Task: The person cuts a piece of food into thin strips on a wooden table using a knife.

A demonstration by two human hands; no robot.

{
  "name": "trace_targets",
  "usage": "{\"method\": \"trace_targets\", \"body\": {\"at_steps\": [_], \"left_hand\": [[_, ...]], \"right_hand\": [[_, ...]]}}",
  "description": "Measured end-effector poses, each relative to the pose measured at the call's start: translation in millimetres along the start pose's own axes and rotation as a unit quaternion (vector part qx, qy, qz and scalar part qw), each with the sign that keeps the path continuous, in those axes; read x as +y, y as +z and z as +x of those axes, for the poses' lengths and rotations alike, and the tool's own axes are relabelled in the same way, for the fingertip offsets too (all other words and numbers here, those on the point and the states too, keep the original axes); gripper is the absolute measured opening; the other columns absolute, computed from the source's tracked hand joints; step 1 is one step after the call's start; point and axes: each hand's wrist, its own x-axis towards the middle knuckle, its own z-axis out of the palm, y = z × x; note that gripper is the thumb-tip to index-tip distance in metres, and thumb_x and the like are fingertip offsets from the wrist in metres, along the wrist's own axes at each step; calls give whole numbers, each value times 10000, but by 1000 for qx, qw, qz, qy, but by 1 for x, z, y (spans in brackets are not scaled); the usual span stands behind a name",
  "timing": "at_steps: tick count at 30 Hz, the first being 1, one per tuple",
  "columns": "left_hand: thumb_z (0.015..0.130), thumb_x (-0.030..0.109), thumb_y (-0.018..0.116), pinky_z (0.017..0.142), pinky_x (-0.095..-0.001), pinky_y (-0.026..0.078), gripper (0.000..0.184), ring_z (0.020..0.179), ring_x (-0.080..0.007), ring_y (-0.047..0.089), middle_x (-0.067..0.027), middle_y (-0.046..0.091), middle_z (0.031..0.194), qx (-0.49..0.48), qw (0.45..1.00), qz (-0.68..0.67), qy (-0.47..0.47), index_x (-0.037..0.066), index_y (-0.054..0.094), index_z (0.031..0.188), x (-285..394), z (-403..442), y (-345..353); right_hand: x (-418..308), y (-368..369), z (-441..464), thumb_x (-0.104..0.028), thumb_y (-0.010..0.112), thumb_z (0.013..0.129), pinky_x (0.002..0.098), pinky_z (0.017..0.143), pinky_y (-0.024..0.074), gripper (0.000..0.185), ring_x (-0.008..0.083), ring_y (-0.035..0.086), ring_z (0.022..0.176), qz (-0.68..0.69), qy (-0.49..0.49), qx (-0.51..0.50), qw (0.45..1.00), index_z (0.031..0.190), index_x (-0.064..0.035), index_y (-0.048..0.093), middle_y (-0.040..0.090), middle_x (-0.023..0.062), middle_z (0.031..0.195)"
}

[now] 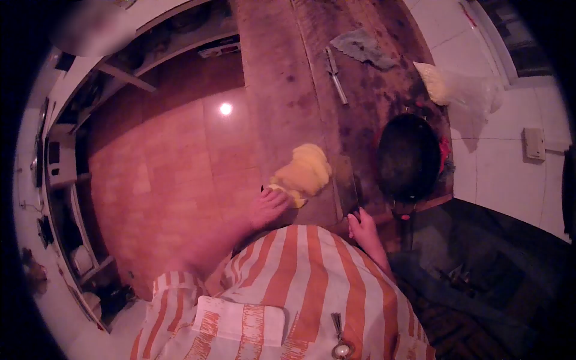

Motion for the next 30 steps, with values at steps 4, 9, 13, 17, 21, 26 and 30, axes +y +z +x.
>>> {"method": "trace_targets", "body": {"at_steps": [4,9,13,17,21,26,30], "left_hand": [[714,188,494,858,-385,326,339,1015,-242,454,-87,491,1031,-41,999,6,-7,76,486,1034,10,8,-10],[716,147,483,837,-385,331,315,1013,-258,452,-84,491,1023,15,998,-61,7,94,491,1026,11,11,2],[687,90,497,822,-396,338,365,1001,-271,454,-87,490,1039,155,981,-72,-93,107,500,1051,13,2,3],[663,66,502,808,-399,346,395,985,-293,455,-104,486,1061,142,961,-82,-221,101,503,1057,1,0,20],[649,70,514,802,-413,379,382,977,-320,454,-124,481,1078,124,969,-90,-195,75,509,1031,-9,4,22],[673,64,521,811,-385,424,312,958,-326,480,-137,515,1024,109,983,-61,-132,47,534,984,-17,8,16],[670,67,527,800,-387,429,306,938,-319,492,-129,525,1004,102,984,-102,-101,49,538,975,-18,22,-1]], "right_hand": [[2,4,1,-165,512,838,258,403,400,246,108,480,441,4,5,-13,1000,956,47,474,505,47,581],[-7,10,-1,-162,514,836,267,405,399,213,107,475,440,-4,4,-16,1000,921,30,479,503,43,578],[-20,11,-6,-165,517,833,268,409,398,208,109,477,442,-6,15,-6,1000,909,24,478,506,46,576],[-17,12,-4,-171,518,831,267,410,398,215,111,484,444,-40,12,-1,999,910,26,480,505,52,571],[-5,13,-1,-176,516,832,268,410,401,222,113,492,447,-34,14,-7,999,899,32,475,507,55,570],[-12,12,-2,-189,514,833,273,410,407,270,117,502,449,-32,-2,-16,999,934,57,466,517,60,573],[-7,11,-2,-190,512,834,272,414,407,267,118,501,449,-38,-10,-15,999,946,48,470,515,59,572]]}}
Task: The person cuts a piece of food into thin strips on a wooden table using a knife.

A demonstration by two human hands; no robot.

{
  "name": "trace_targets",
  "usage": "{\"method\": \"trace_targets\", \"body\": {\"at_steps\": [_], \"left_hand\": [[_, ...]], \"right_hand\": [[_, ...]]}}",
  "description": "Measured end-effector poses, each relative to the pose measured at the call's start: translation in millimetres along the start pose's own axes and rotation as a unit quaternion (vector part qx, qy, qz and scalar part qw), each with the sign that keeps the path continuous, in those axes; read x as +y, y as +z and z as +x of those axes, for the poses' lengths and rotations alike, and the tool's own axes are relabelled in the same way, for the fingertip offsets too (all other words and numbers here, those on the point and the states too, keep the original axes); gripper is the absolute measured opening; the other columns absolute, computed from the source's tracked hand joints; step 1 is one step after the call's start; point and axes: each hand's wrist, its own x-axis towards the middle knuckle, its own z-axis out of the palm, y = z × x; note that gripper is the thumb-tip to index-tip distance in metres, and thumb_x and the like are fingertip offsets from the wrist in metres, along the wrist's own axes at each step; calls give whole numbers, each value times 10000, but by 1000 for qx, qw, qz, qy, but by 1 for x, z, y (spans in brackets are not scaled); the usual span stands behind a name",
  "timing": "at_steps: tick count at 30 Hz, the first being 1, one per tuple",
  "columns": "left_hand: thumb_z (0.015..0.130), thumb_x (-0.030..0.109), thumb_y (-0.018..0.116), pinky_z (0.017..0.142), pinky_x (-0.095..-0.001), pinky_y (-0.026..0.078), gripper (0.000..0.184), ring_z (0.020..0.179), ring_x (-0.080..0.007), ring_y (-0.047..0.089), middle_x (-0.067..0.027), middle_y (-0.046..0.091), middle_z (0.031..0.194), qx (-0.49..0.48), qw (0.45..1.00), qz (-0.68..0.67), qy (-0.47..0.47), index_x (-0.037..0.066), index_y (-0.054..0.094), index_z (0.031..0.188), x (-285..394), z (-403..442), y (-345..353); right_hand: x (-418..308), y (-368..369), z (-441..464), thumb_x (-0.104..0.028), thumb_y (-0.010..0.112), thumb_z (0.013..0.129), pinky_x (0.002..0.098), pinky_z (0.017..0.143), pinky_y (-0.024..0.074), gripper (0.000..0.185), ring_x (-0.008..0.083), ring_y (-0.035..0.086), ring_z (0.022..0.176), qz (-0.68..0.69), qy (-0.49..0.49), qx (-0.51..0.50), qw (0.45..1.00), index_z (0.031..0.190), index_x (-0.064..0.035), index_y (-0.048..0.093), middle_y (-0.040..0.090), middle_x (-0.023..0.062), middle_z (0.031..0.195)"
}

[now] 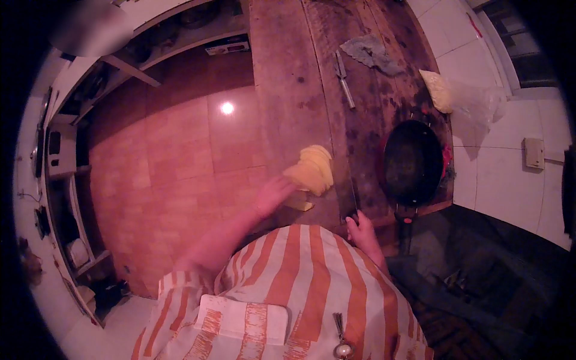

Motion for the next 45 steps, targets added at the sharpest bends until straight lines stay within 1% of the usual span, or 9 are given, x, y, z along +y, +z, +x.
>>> {"method": "trace_targets", "body": {"at_steps": [12,14,29,31,34,38,41,43,45], "left_hand": [[690,117,526,799,-402,393,285,947,-308,468,-115,497,997,13,999,49,18,89,513,973,16,9,-16],[705,126,499,849,-417,353,328,1010,-313,436,-124,468,1068,-34,998,47,39,70,482,1027,15,1,-12],[690,114,505,775,-418,404,275,901,-298,486,-130,474,1003,-46,991,122,-9,22,524,949,33,-8,6],[693,110,502,771,-411,409,273,905,-294,488,-131,472,1001,-93,990,100,-24,20,525,949,36,-7,2],[697,114,497,774,-407,415,293,928,-288,486,-123,475,1018,-13,991,131,28,26,517,975,27,-12,15],[702,113,489,787,-387,425,330,964,-272,487,-108,493,1037,-80,989,126,9,37,498,1023,32,-3,-1],[697,106,491,779,-377,433,309,957,-275,498,-101,513,1016,-55,991,118,34,61,504,1003,12,-6,6],[694,104,493,774,-377,434,296,947,-280,501,-100,516,1008,-45,992,111,26,72,506,988,10,0,-2],[690,102,495,770,-376,435,284,936,-285,504,-99,519,1000,-34,994,102,23,83,508,974,5,2,-5]], "right_hand": [[4,0,-3,-192,511,830,306,464,433,221,175,536,497,-11,32,3,999,901,16,489,544,99,613],[29,4,4,-174,534,827,256,406,395,190,101,476,458,-51,-21,38,998,800,-19,427,494,31,608],[19,8,3,-203,505,838,290,434,409,287,134,498,478,-119,-56,17,991,1008,25,469,530,61,624],[0,7,-3,-280,495,821,429,681,446,379,399,560,813,-100,4,12,995,1029,37,494,572,264,847],[7,12,-3,-279,494,821,426,697,446,391,405,552,839,-108,-17,45,993,1036,47,492,563,273,886],[36,10,5,-203,520,833,297,428,408,288,132,496,479,-143,-41,29,988,985,36,469,527,74,615],[38,9,10,-191,533,832,285,417,403,282,116,482,465,-128,-5,-23,992,984,37,463,511,64,601],[42,9,6,-242,514,821,390,579,459,316,320,587,626,-97,-19,45,994,949,46,491,579,229,766],[6,6,0,-233,517,822,368,526,447,300,266,566,554,-68,14,9,998,933,43,482,569,192,710]]}}
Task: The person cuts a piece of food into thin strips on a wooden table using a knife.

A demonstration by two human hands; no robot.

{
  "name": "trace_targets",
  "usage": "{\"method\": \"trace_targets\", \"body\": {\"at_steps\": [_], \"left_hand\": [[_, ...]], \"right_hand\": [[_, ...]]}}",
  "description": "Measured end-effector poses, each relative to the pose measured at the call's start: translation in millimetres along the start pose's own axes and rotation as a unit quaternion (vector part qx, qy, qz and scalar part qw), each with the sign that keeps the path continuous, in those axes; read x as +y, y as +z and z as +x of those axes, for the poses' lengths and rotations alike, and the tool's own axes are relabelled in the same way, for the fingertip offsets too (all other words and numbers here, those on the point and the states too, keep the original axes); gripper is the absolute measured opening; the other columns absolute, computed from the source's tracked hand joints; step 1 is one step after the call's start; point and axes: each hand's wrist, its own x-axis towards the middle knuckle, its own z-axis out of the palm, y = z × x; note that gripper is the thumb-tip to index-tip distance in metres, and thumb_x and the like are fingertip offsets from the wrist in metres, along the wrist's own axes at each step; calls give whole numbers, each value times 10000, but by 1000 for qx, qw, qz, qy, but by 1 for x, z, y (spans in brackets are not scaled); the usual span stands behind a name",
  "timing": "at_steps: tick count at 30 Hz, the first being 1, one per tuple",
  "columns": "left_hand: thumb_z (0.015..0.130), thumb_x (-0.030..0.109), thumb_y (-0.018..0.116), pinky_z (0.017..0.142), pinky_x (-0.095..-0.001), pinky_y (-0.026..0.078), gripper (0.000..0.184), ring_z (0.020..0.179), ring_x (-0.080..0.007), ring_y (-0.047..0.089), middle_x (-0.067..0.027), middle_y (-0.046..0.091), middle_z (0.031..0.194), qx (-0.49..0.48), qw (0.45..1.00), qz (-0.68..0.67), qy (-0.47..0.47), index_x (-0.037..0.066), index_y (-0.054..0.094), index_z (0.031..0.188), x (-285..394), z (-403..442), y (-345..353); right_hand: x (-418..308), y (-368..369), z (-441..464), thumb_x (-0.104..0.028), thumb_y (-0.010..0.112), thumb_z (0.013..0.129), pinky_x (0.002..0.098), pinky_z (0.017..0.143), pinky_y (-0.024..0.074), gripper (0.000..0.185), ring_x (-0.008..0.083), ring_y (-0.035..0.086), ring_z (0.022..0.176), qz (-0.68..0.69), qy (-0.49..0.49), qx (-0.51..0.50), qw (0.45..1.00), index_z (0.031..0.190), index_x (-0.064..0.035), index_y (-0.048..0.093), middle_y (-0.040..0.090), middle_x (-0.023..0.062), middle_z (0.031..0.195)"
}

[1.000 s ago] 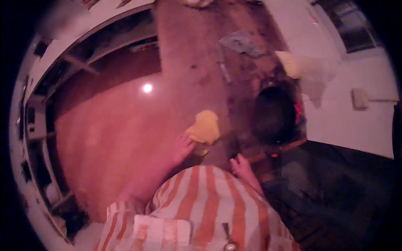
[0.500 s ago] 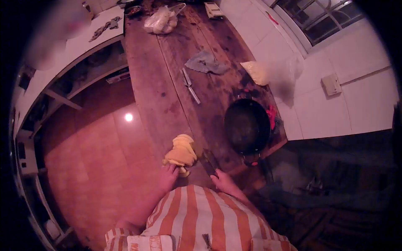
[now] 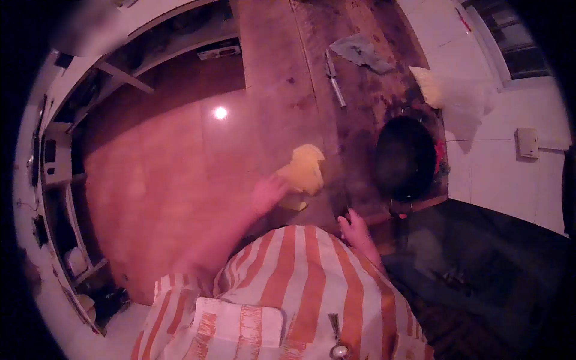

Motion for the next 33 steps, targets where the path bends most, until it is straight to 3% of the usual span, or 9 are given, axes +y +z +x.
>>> {"method": "trace_targets", "body": {"at_steps": [4,9,11,15,20,23,33], "left_hand": [[687,101,499,766,-377,432,260,931,-294,502,-108,522,991,13,998,-57,-26,91,508,947,-4,6,2],[695,112,505,781,-372,418,243,952,-286,493,-114,516,998,-44,997,-53,-32,92,505,938,-5,-13,7],[705,135,506,798,-361,405,239,965,-279,481,-110,508,986,6,998,-1,70,93,506,940,-1,-21,4],[711,163,503,811,-356,393,229,965,-273,472,-97,502,971,22,999,-18,45,84,511,926,7,-27,5],[702,159,491,731,-356,425,241,862,-252,507,-98,508,870,-42,993,56,95,54,533,914,5,-27,8],[693,156,489,693,-354,436,253,828,-241,518,-95,514,826,-16,991,75,114,48,539,916,5,-26,13],[694,153,491,740,-358,412,274,906,-230,513,-68,541,939,7,990,67,121,85,541,955,-9,-8,-5]], "right_hand": [[-3,-3,2,-212,521,827,310,423,414,270,157,515,450,75,24,-18,997,930,32,469,540,102,612],[-15,-6,-3,-208,514,832,315,431,417,247,164,523,457,35,2,-6,999,900,25,466,535,98,606],[-15,-3,-3,-206,512,833,315,431,416,238,164,523,457,37,1,-9,999,886,20,464,531,96,601],[-14,-1,-1,-197,505,837,312,431,411,212,160,514,457,37,-4,-17,999,856,8,456,525,92,590],[-20,-1,-1,-194,503,839,311,436,411,207,155,506,458,45,-8,-26,999,848,6,452,520,92,582],[-16,0,0,-194,505,837,314,442,414,207,155,508,462,58,3,-14,998,843,6,451,521,93,583],[-13,-1,-1,-183,521,830,314,447,416,215,169,525,474,52,-2,-11,999,880,18,463,539,101,616]]}}
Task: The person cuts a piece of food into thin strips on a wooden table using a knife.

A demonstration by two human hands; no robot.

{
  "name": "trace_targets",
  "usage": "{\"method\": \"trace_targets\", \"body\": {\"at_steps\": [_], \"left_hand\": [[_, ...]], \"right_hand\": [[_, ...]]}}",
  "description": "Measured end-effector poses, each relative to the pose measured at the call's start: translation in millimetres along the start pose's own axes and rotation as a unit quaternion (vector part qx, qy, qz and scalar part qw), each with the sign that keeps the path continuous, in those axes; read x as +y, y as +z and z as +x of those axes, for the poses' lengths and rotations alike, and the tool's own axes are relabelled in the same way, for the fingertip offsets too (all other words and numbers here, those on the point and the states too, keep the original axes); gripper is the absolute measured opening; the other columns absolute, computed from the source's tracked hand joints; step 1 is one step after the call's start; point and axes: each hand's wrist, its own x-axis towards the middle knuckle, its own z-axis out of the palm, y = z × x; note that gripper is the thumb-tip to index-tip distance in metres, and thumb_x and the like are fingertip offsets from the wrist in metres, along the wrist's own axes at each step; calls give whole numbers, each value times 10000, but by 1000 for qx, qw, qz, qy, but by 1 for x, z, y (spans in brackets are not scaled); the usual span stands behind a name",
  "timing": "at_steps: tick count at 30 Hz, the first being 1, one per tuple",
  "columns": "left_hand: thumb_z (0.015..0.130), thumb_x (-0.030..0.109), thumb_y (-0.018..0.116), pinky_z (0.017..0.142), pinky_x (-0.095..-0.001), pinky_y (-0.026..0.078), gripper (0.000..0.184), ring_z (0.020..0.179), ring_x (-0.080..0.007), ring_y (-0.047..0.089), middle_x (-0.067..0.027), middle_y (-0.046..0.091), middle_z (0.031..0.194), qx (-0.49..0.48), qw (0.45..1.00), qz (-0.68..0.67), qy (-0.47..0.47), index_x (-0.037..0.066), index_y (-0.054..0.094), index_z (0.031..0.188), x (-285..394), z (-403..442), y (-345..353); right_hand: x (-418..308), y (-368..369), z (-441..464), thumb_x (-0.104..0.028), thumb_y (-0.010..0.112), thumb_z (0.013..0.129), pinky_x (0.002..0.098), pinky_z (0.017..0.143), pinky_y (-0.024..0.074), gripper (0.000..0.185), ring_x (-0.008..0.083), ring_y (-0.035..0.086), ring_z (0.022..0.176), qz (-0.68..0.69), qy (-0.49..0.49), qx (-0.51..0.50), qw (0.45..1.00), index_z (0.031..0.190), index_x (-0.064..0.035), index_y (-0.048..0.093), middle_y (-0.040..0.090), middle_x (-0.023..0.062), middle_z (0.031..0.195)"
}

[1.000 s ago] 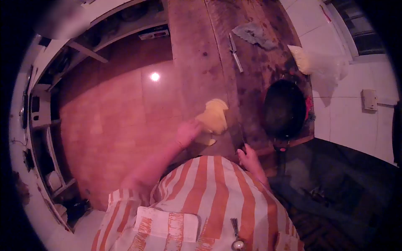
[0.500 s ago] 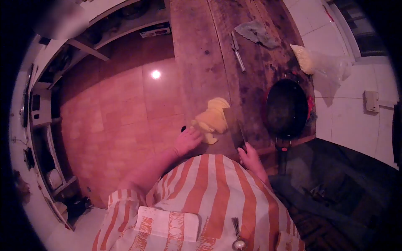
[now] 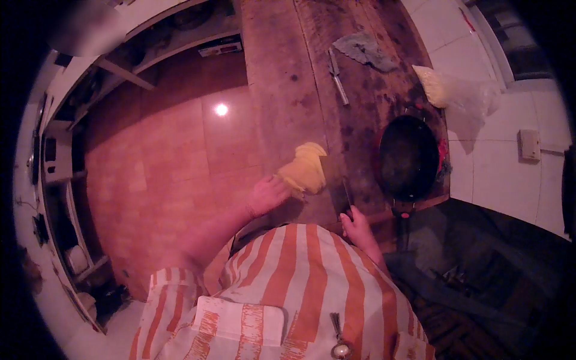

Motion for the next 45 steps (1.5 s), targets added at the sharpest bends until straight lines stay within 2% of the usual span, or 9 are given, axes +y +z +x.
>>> {"method": "trace_targets", "body": {"at_steps": [2,5,8,11,14,16,22,28,45], "left_hand": [[748,143,452,895,-387,356,371,1075,-263,438,-117,482,1125,-91,993,-46,-55,68,474,1111,-1,6,-5],[754,156,454,929,-405,314,410,1130,-269,400,-124,446,1180,-20,998,-35,-54,71,447,1155,-1,6,5],[764,182,456,979,-430,260,479,1200,-289,335,-135,381,1264,-37,997,-40,-53,62,394,1224,4,8,4],[772,209,481,1019,-439,204,548,1247,-297,273,-142,321,1321,-13,997,-60,-39,37,337,1272,9,15,9],[781,222,506,1039,-433,167,575,1259,-287,253,-144,303,1335,7,994,-80,-79,14,314,1282,15,38,1],[781,223,516,1038,-420,177,578,1258,-280,256,-143,308,1333,5,991,-85,-105,11,314,1279,15,57,-5],[772,181,494,1013,-394,243,513,1242,-282,282,-149,337,1313,44,984,-91,-145,-3,365,1233,10,88,12],[751,124,441,986,-407,285,458,1212,-313,321,-173,377,1271,56,985,-65,-150,-29,411,1181,13,99,19],[711,122,474,955,-395,316,416,1127,-317,399,-171,446,1170,87,973,-51,-210,-36,472,1096,15,94,28]], "right_hand": [[-2,0,0,-180,522,830,314,446,415,213,166,521,471,0,-1,3,1000,885,17,465,537,99,613],[0,-1,0,-178,520,831,311,445,415,211,160,520,469,-6,10,10,1000,893,17,466,542,97,616],[2,-1,1,-182,518,832,315,448,416,223,162,525,473,-33,-11,17,999,903,26,475,546,112,622],[13,0,5,-189,506,833,354,459,420,229,253,554,494,19,-9,16,1000,907,27,486,567,165,661],[32,2,17,-196,483,836,420,507,423,216,361,565,579,-98,-103,110,984,888,13,487,570,209,696],[-15,-8,16,-195,464,839,473,571,423,188,409,550,677,-199,-119,100,968,866,-9,475,572,220,728],[-40,-14,55,-153,486,814,478,586,431,120,393,548,689,-368,-168,126,906,878,-51,478,567,215,723],[-47,-10,94,-176,446,831,443,589,471,113,328,591,678,-426,-190,106,878,829,-63,453,589,162,746],[-51,-8,108,-79,465,756,441,542,460,68,334,582,628,-404,-285,43,868,814,-54,442,571,159,725]]}}
